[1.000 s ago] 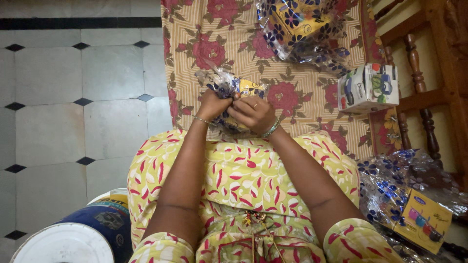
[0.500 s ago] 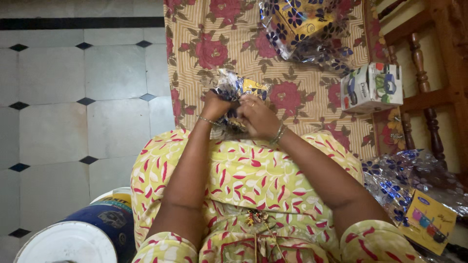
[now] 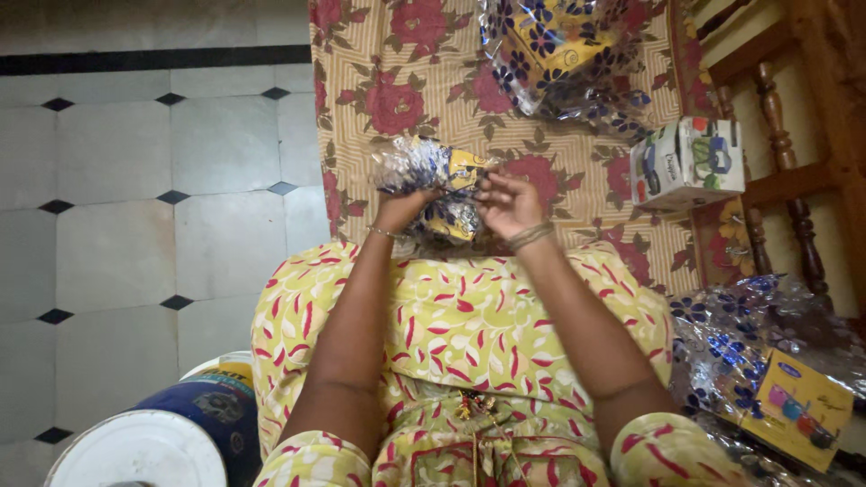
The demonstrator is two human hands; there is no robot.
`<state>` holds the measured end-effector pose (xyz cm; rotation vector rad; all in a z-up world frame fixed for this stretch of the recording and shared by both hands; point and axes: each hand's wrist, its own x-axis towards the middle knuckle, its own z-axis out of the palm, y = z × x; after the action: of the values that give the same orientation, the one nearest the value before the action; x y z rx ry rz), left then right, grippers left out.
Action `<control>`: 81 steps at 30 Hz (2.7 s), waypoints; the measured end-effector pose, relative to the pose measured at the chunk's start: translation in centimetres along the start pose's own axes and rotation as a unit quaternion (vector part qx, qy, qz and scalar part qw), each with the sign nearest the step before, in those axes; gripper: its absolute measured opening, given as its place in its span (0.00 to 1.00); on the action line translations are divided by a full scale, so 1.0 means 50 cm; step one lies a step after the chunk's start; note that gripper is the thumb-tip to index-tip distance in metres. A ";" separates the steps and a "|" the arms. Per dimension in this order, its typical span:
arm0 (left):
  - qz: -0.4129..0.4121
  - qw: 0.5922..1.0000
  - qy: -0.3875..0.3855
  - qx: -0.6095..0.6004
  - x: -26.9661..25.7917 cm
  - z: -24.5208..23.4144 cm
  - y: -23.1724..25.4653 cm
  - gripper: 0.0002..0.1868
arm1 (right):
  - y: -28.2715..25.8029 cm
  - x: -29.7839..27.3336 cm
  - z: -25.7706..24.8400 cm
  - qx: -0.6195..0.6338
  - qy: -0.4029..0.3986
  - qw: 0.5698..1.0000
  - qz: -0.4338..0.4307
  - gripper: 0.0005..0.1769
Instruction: The person wraps small boxes with patterned cellophane while seated on the floor. They fold the cellophane around each box, tuck the edges, and place the wrapped items aside on the bed. The process is repeated for several boxes.
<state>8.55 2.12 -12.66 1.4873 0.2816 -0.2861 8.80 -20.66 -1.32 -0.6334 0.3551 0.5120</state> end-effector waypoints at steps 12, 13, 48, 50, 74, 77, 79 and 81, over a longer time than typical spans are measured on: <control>0.295 0.929 -0.007 0.224 -0.076 0.012 0.016 0.26 | 0.088 0.063 0.040 -0.224 -0.040 0.938 -0.262 0.33; 0.279 0.945 0.003 0.172 -0.083 0.010 0.025 0.28 | 0.092 0.069 0.038 -0.221 -0.050 0.938 -0.262 0.33; 0.312 0.766 0.262 0.498 -0.216 0.062 0.197 0.07 | 0.137 0.009 0.091 -0.736 0.013 0.535 -0.416 0.25; 0.310 0.774 0.281 0.476 -0.197 0.042 0.198 0.08 | 0.140 0.008 0.090 -0.709 -0.008 0.554 -0.435 0.27; 0.179 0.910 0.268 0.261 -0.118 -0.069 0.125 0.10 | 0.056 0.007 0.082 -0.273 -0.128 0.915 -0.268 0.08; 0.162 0.906 0.278 0.275 -0.128 -0.070 0.124 0.10 | -0.038 -0.029 0.081 -0.131 -0.184 0.960 -0.167 0.06; 0.175 0.926 0.229 0.243 -0.131 -0.063 0.130 0.11 | -0.060 -0.058 0.096 -0.287 -0.122 0.932 -0.183 0.19; 0.191 0.954 0.141 0.184 -0.136 -0.038 0.133 0.10 | -0.022 -0.066 0.118 -0.483 -0.092 0.847 -0.199 0.34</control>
<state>4.56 4.53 -4.17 1.9161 0.1650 0.1997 7.63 -18.78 5.17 -1.5874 -0.2645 0.3171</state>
